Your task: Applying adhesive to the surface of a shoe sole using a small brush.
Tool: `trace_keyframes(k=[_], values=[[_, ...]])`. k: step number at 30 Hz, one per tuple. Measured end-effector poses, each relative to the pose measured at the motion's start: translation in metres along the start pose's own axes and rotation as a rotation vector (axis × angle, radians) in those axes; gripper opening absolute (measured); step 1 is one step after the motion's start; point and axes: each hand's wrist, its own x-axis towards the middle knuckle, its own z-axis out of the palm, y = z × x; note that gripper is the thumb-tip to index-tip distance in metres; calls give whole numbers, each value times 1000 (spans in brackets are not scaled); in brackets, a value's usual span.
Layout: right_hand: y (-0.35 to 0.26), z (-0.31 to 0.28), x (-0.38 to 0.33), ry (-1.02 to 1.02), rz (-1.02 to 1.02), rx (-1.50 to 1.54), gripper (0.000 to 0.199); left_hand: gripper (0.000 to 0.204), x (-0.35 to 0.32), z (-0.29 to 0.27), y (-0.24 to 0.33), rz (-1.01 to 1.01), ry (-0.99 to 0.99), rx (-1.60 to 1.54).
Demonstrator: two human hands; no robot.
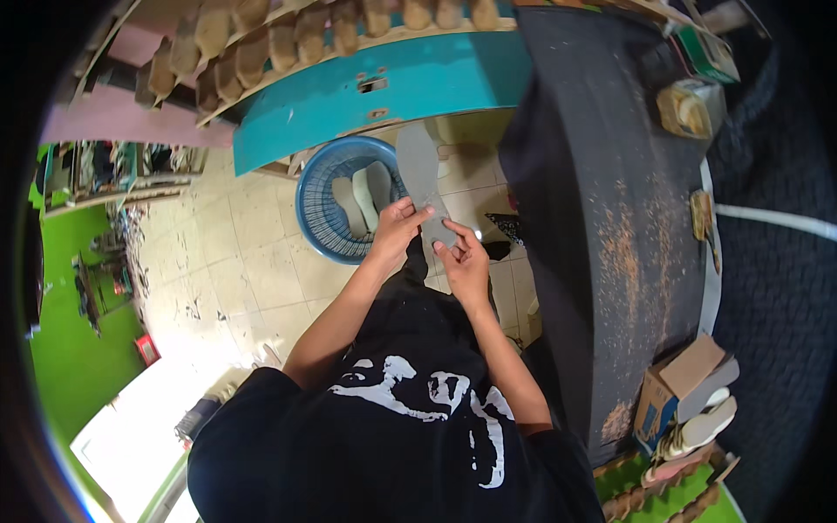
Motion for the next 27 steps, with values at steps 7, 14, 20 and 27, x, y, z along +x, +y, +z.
trace_keyframes(k=[7,14,20,27], values=[[93,43,-2,-112,161,18,44,26,10,-114,-6,75,321,-156],[155,72,-14,-191,355,-298,51,18,28,-222,-48,-13,485,-25],[211,92,29,-293,358,-627,53,26,50,-279,-74,-50,463,90],[293,129,97,-457,235,-857,49,67,93,-357,-89,-156,410,624]])
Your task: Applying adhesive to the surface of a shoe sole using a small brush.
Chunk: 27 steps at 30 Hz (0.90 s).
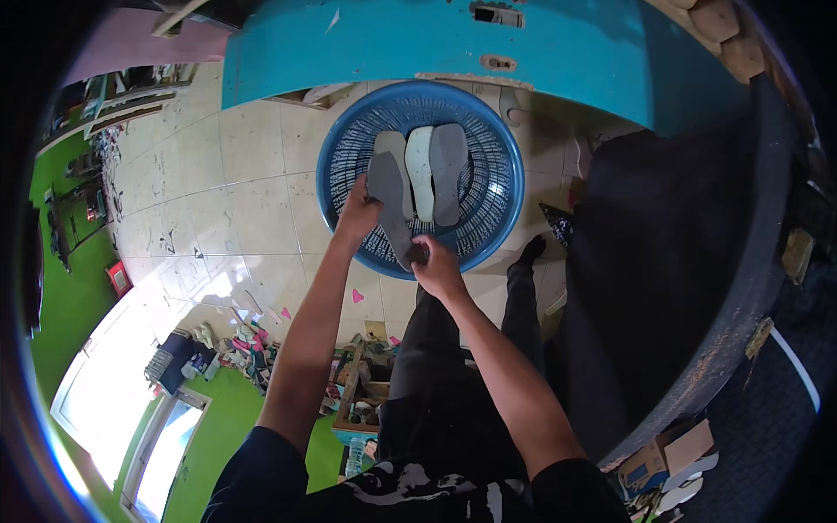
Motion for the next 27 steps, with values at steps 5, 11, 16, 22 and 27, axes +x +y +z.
trace_keyframes(k=[5,11,16,22,27], values=[[-1,46,59,-25,142,-64,46,75,36,3,-13,20,184,131],[16,76,98,63,114,-16,42,80,44,-13,-16,220,121,218],[24,82,110,74,58,-7,44,78,45,-21,-28,205,58,272],[28,83,109,191,-110,-121,43,72,37,-15,0,69,105,332],[13,72,101,32,-17,107,41,67,22,-16,9,-3,193,364]])
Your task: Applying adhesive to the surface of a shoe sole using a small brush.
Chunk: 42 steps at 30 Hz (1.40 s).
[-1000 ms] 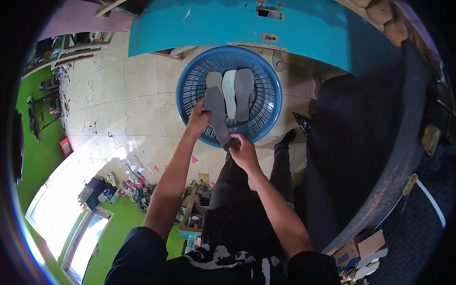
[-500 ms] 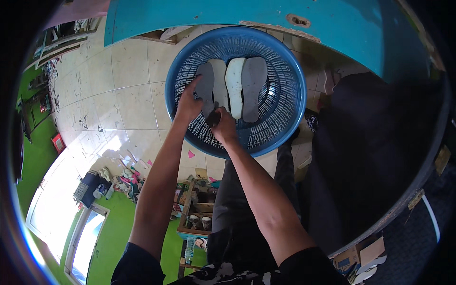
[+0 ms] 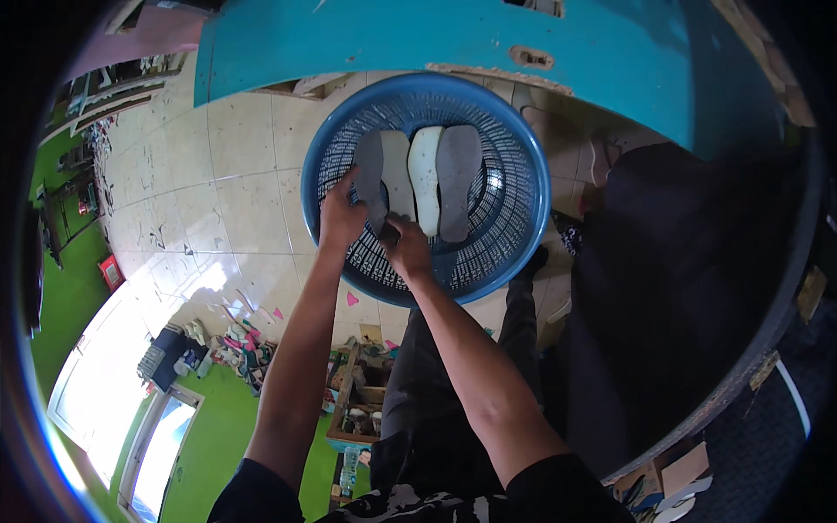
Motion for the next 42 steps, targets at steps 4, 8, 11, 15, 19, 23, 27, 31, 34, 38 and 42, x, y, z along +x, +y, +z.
trace_keyframes(k=[4,8,11,15,19,23,27,31,34,38,42], values=[[10,-16,-12,63,8,-125,53,61,-14,4,22,49,26,-62],[-41,-40,-44,33,74,47,56,44,-48,4,7,78,133,-259],[-45,-71,-66,129,23,309,49,29,-79,-3,57,114,167,-438],[-82,-116,-100,229,-32,334,23,18,-124,-17,105,170,181,-425],[-124,-173,-139,379,-90,408,5,20,-156,-25,168,239,13,-447],[-162,-246,-193,494,-181,509,4,21,-202,-19,222,455,-209,-399],[-162,-297,-242,632,-278,550,8,28,-233,16,275,602,-458,-404],[-155,-327,-303,874,-280,452,17,34,-263,49,311,725,-583,-281],[-136,-339,-350,969,-224,503,22,48,-298,76,345,885,-753,-158],[-113,-357,-404,1112,-205,534,19,53,-349,104,384,929,-867,-140],[-82,-387,-438,1225,-211,525,21,50,-381,149,404,966,-982,-88]])
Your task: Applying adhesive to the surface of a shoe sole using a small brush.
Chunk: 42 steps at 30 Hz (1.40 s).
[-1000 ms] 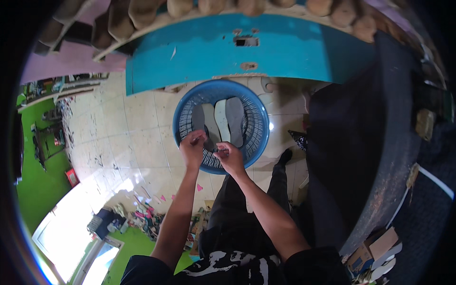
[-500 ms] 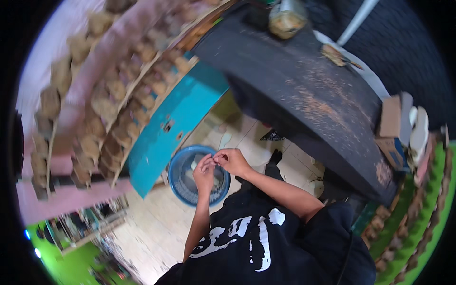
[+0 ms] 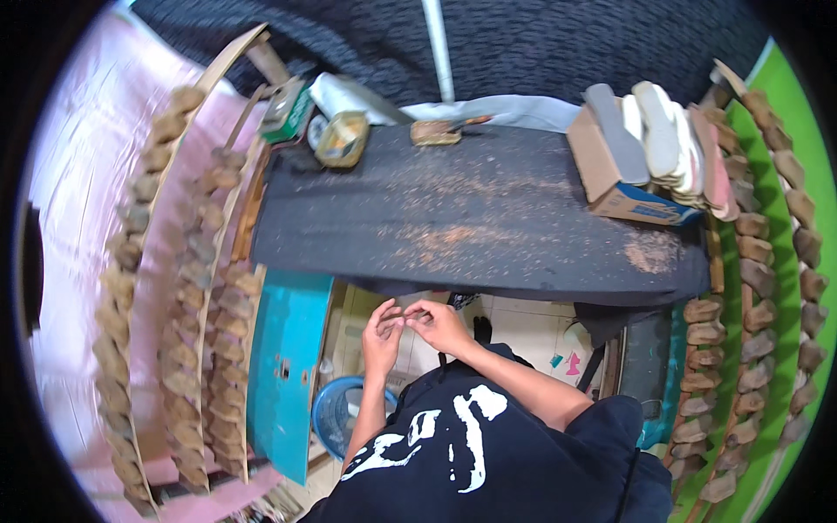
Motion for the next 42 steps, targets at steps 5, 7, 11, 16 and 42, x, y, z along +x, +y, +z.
trace_keyframes(k=[5,7,11,16,42], values=[[-5,-52,24,91,11,73,19,50,54,51,12,24,-113,-37],[-5,-73,29,145,-27,86,16,49,71,72,16,57,-145,-14],[-3,-116,39,207,-19,87,15,47,100,113,29,82,-240,-14],[-1,-152,47,284,5,45,15,43,129,150,42,117,-361,2],[-15,-202,36,547,113,-300,25,36,247,196,85,251,-907,126]])
